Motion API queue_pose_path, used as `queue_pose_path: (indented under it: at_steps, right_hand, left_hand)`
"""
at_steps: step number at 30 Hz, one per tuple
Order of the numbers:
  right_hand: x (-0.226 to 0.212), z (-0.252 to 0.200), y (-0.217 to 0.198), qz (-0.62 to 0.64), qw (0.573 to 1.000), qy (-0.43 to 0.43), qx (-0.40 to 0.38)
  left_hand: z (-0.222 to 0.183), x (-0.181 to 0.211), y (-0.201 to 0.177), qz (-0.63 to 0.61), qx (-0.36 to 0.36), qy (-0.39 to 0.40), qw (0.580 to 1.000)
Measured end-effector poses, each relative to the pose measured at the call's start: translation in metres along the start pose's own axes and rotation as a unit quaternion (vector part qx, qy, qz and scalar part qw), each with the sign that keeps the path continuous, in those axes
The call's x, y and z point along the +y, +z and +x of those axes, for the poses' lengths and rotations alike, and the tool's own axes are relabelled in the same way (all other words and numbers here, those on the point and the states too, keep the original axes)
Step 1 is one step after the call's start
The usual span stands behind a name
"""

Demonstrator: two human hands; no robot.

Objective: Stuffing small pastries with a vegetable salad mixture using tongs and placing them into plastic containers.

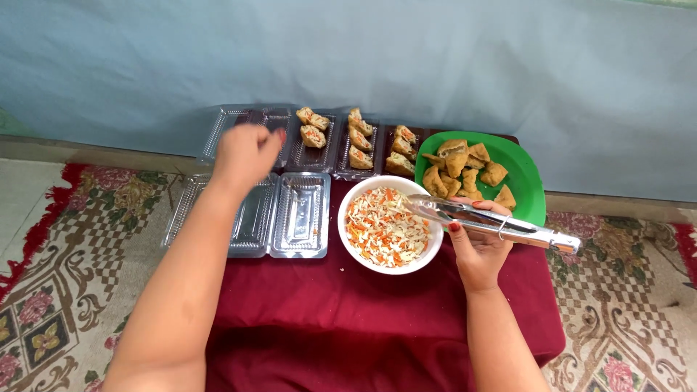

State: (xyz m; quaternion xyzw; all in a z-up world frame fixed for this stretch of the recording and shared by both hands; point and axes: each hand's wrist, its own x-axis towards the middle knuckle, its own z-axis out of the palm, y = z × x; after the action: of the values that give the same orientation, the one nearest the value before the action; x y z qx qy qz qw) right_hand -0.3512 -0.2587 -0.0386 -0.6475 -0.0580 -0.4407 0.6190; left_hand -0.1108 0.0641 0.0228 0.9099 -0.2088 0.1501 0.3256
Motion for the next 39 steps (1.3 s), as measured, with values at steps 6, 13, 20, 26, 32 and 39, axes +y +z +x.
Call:
queue_pose_path:
  at_steps: [6,13,20,26,32,39]
  right_hand:
    - [-0.006,0.005,-0.001,0.009,0.999,-0.026,0.022]
    - [-0.008,0.003,0.000,0.004,0.999,-0.032,0.028]
    - [-0.002,0.003,-0.004,-0.002,0.998,-0.046,0.032]
    - [0.003,0.001,-0.006,-0.003,0.999,-0.042,0.029]
    - [0.002,0.002,-0.007,-0.002,0.999,-0.038,0.031]
    - [-0.002,0.001,-0.006,-0.006,0.999,-0.037,0.030]
  left_hand:
    - [-0.132,0.032,-0.036,0.076,-0.022,0.079,0.994]
    - [-0.183,0.018,-0.023,0.121,-0.015,0.116,0.986]
    - [-0.178,-0.004,-0.024,0.099,-0.116,0.081,0.985]
    - [-0.172,-0.013,-0.026,0.110,-0.135,0.072,0.982]
    - [-0.165,-0.017,-0.029,0.130,-0.160,0.063,0.976]
    - [-0.162,0.022,-0.053,0.102,-0.211,0.042,0.971]
